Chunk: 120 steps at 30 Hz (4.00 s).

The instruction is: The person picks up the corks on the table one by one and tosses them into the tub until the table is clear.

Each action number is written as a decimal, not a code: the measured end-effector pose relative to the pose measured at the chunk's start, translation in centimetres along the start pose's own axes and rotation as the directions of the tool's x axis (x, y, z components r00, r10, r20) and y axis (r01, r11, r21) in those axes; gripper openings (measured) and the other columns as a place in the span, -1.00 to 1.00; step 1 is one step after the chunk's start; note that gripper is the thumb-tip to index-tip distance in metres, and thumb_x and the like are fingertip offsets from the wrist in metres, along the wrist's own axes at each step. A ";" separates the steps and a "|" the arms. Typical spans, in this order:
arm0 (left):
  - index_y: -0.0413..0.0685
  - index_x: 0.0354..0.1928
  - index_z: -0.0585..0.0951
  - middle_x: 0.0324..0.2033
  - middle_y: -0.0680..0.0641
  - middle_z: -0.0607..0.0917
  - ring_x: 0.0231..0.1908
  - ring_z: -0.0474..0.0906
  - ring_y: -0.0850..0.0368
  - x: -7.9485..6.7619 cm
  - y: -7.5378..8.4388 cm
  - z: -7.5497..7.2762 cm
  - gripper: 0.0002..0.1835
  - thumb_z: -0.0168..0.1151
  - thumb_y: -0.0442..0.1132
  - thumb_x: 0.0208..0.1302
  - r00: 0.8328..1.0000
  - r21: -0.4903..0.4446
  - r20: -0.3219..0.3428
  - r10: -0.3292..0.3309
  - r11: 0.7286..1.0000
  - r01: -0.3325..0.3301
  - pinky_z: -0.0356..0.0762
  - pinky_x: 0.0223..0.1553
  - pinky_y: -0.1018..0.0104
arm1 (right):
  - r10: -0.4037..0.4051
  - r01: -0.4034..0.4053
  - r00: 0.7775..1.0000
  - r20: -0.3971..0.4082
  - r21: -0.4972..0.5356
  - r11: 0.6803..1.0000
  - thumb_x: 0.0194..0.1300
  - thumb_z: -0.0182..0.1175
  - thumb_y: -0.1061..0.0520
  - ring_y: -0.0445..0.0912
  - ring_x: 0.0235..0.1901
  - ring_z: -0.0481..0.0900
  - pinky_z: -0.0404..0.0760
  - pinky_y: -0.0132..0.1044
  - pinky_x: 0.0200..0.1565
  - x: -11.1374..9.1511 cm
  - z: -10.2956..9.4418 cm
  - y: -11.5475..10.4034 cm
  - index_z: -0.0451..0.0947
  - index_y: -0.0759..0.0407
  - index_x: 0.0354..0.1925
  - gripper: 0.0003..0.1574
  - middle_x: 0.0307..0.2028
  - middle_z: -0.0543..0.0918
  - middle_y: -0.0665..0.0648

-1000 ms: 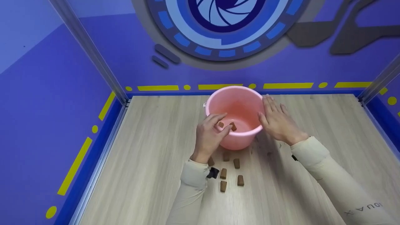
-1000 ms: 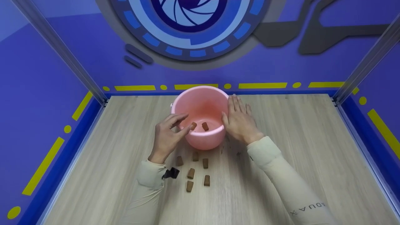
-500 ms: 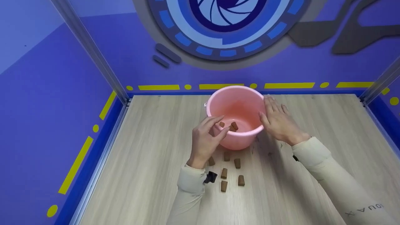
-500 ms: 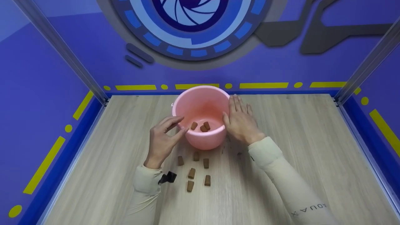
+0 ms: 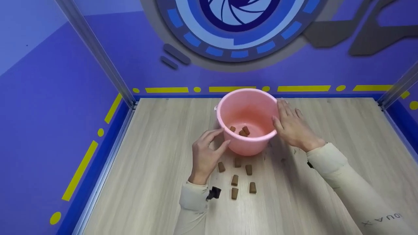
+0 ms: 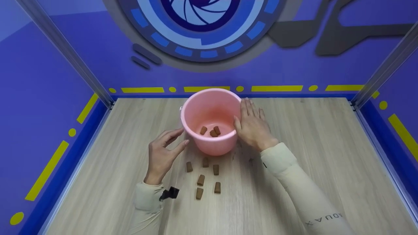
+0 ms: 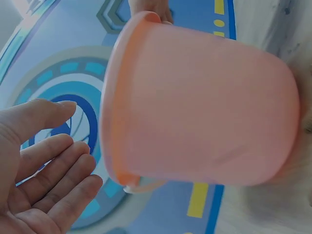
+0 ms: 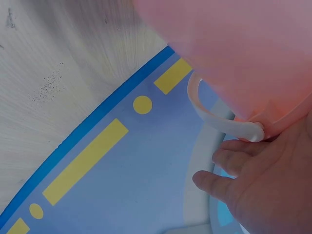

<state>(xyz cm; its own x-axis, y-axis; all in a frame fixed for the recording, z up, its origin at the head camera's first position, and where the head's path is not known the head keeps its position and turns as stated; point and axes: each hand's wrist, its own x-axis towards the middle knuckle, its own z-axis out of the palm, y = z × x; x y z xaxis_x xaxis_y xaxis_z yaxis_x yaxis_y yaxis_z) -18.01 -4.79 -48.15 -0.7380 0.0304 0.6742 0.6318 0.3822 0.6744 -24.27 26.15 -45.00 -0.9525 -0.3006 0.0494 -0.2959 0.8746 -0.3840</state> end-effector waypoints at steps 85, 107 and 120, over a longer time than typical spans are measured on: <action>-0.26 -0.08 0.78 -0.14 -0.11 0.79 -0.10 0.75 -0.05 -9.3 -6.7 1.4 -0.65 0.54 -0.54 0.03 0.906 0.326 0.284 -0.315 0.920 0.217 0.72 -0.02 0.14 | -0.009 0.010 0.999 -0.033 0.046 0.999 0.73 -0.22 -0.08 0.40 0.61 -0.14 -0.16 0.40 0.54 0.1 0.3 0.3 -0.24 0.49 0.64 -0.09 0.63 -0.08 0.52; -0.29 -0.18 0.80 -0.22 -0.11 0.82 -0.17 0.78 0.00 -9.4 -6.6 1.6 -0.80 0.46 -0.52 0.12 0.935 0.276 0.241 -0.261 0.942 0.192 0.75 -0.10 0.16 | -0.001 0.002 1.000 -0.015 0.011 1.000 0.74 -0.28 -0.15 0.38 0.62 -0.18 -0.20 0.38 0.55 0.0 0.3 -0.1 -0.26 0.49 0.64 -0.06 0.64 -0.12 0.51; -0.32 -0.09 0.77 -0.18 -0.13 0.80 -0.13 0.78 -0.04 -8.0 -5.4 1.0 -0.72 0.59 -0.48 0.13 0.953 0.193 0.155 -0.260 0.954 0.229 0.78 -0.06 0.14 | -0.006 0.006 1.000 -0.026 0.014 1.000 0.73 -0.27 -0.12 0.38 0.62 -0.16 -0.17 0.39 0.54 -0.1 0.2 0.0 -0.23 0.50 0.64 -0.08 0.63 -0.11 0.51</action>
<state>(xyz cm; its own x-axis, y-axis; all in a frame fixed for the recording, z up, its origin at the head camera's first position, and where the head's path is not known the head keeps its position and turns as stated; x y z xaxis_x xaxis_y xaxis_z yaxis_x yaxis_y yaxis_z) -15.72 -6.15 -57.48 -0.9045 0.0728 0.4202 0.3879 0.5498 0.7397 -24.17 26.10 -45.23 -0.9523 -0.2957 0.0759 -0.3009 0.8671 -0.3969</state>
